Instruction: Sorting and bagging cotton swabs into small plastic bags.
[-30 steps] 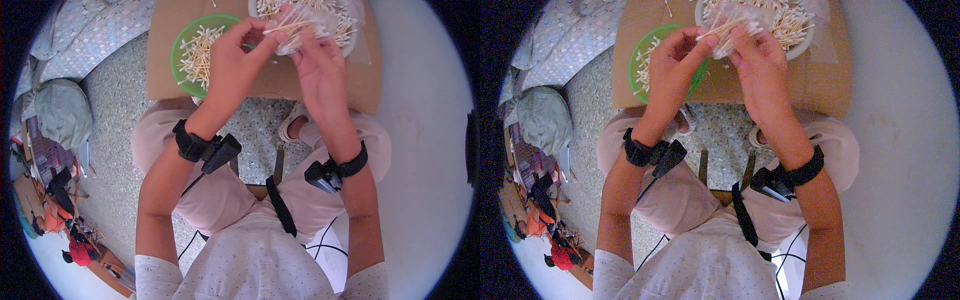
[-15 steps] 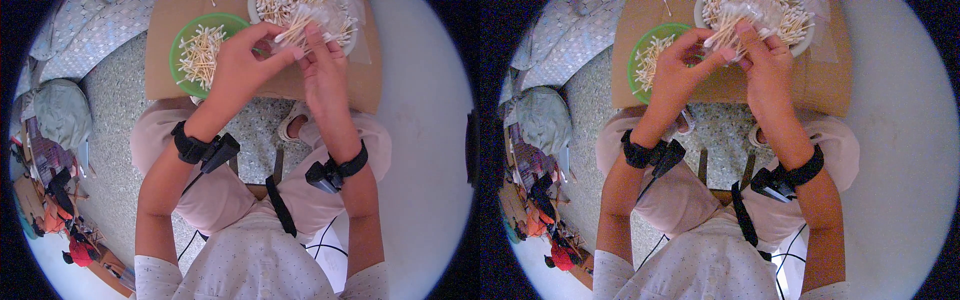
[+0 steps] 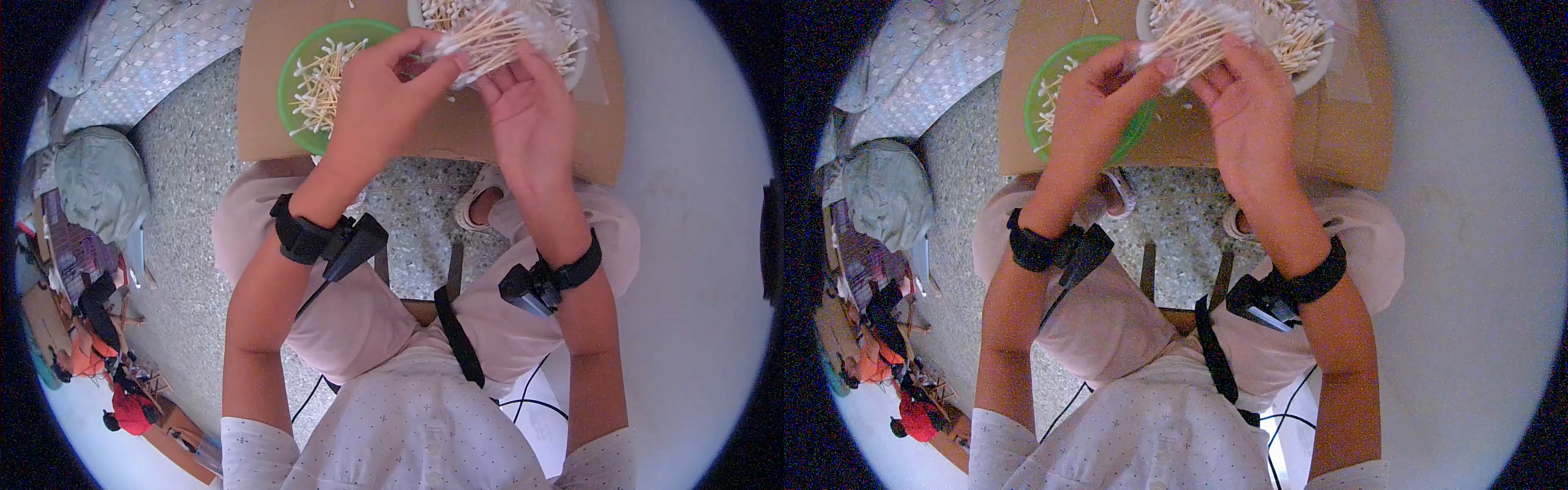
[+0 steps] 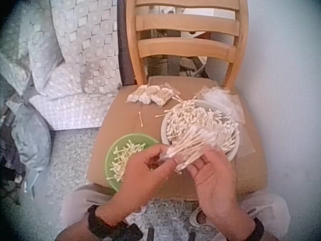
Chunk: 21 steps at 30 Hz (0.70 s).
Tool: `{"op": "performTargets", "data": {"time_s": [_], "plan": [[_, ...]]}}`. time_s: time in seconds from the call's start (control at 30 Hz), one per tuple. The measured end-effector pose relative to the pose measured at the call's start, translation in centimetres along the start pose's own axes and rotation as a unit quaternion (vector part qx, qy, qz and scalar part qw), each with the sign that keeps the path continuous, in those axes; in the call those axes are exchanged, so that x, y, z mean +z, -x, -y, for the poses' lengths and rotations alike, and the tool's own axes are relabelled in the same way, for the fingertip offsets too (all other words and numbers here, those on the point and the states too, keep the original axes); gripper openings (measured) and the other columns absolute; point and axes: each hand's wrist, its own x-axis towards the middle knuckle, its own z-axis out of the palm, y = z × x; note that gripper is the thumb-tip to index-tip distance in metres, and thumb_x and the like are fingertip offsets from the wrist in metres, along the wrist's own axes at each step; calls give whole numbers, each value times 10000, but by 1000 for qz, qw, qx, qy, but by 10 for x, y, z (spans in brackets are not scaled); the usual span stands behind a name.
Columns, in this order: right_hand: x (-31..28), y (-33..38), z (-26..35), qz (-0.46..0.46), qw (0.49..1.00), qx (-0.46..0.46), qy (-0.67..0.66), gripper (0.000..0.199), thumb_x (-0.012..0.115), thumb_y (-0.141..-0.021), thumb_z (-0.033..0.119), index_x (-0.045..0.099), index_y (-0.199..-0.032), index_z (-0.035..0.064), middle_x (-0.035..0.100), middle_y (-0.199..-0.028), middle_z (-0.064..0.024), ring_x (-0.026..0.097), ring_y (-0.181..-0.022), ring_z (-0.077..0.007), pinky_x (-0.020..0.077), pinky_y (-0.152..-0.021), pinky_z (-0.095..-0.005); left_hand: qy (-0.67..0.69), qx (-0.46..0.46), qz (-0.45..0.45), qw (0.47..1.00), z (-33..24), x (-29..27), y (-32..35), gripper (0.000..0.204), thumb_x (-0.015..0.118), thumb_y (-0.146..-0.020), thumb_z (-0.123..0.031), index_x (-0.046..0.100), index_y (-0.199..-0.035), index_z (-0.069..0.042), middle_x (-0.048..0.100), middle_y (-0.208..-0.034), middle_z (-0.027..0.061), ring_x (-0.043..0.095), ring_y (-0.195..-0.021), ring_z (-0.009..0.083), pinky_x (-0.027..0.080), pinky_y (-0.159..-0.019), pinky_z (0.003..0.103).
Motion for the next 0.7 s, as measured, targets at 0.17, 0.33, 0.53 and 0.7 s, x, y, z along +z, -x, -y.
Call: {"op": "performTargets", "data": {"time_s": [0.17, 0.33, 0.53, 0.7], "plan": [[-6, 2, -5, -49, 989, -27, 134, 229, 653, -880, 243, 589, -1021, 74, 644, -995, -31, 622, -907, -134, 500, -796, -281, 5, -62, 22, 998, -5, 3, 10, 344, 707, -803, -302, 668, -954, 4, 611, -670, 39, 542, -611, 78, 441, -560, 237], [-7, -1, -9, -62, 988, -39, 133, 260, 664, -873, 238, 585, -1062, 77, 638, -997, -17, 612, -903, -121, 496, -785, -268, 18, -26, -6, 999, 6, 8, 9, 351, 699, -818, -309, 668, -972, 5, 608, -683, 24, 517, -616, 65, 428, -558, 227], [-3, -2, -12, -47, 991, -33, 124, 283, 666, -866, 188, 566, -1112, 91, 612, -1057, -13, 577, -963, -118, 466, -826, -288, 13, -2, -11, 1000, 6, 6, 3, 315, 699, -825, -272, 660, -977, 2, 594, -678, 14, 509, -624, 64, 424, -571, 220], [-2, -1, -13, -26, 992, -35, 116, 255, 655, -870, 179, 574, -1092, 84, 615, -1039, -9, 580, -939, -114, 458, -800, -268, -21, -15, -6, 1000, 7, 6, 5, 273, 721, -804, -245, 653, -927, -11, 586, -668, 11, 514, -625, 71, 431, -577, 226]]}}
